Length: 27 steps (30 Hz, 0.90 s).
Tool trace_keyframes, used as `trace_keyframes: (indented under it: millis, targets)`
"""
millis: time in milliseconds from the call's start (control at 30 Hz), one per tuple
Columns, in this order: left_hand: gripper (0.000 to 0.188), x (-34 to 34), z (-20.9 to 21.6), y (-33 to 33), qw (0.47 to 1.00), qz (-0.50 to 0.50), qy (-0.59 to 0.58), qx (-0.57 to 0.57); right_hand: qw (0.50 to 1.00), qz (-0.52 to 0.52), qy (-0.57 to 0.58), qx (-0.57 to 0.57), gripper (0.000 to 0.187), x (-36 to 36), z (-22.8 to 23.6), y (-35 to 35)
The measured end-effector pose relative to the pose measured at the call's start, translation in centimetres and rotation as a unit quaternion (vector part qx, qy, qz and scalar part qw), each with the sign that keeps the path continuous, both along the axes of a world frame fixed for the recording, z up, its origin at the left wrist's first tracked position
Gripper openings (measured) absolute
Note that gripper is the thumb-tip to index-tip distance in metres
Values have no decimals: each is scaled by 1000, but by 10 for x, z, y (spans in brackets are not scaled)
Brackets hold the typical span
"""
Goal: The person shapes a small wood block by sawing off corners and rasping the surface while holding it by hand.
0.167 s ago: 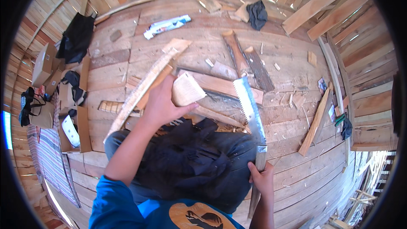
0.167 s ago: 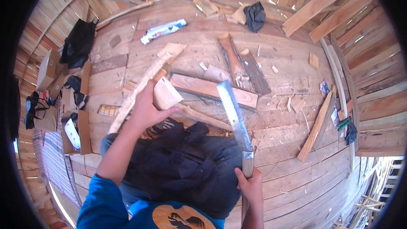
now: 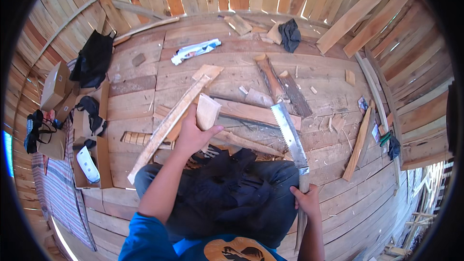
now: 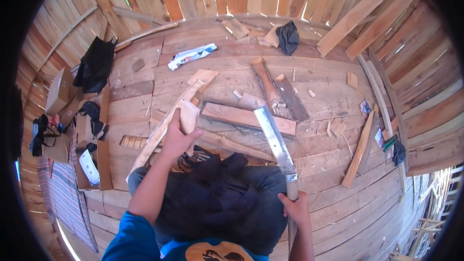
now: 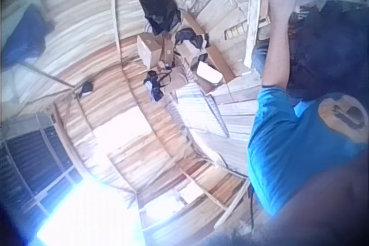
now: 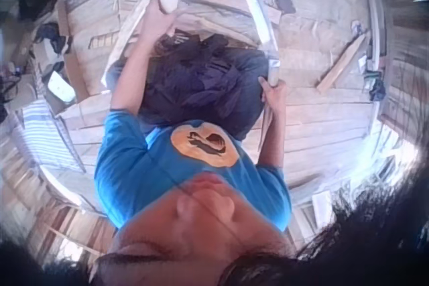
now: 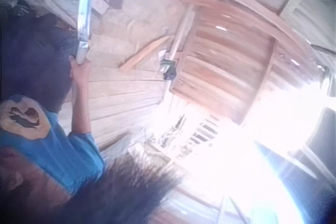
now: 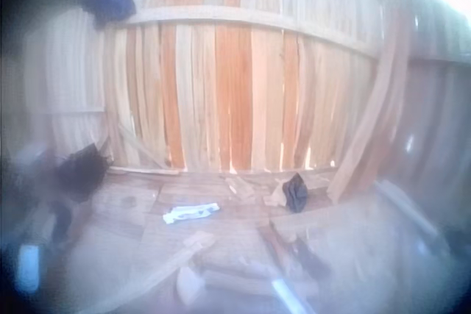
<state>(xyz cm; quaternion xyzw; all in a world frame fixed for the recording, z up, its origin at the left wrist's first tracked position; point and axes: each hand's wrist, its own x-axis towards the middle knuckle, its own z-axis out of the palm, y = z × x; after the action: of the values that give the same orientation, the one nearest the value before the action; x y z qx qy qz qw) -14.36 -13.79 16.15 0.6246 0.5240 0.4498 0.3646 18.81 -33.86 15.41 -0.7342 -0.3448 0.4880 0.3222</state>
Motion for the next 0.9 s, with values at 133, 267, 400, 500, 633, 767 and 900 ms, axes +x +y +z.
trace_keyframes:
  millis: [133,267,400,500,633,767,900]
  targets:
    - [40,-29,-37,10,976,27,-191,-101,999,-28,-47,3,34,-14,-8,12]
    - [32,-25,-15,12,942,40,-292,-161,994,-80,-78,-1,36,-21,-3,7]
    - [28,-36,-12,10,924,0,-334,-183,993,-84,-86,1,36,-26,-2,11]
    - [30,-31,-13,12,925,-28,-330,-186,993,-79,-87,-5,35,-22,0,9]
    - [36,-33,-20,9,940,-33,-301,-157,990,-74,-111,-42,38,-23,-1,11]
    - [35,-36,-1,2,926,-20,-328,-184,993,-35,-109,-37,41,-22,9,21]
    - [31,-31,-7,0,928,-34,-319,-190,995,-35,-76,-50,41,-15,8,9]
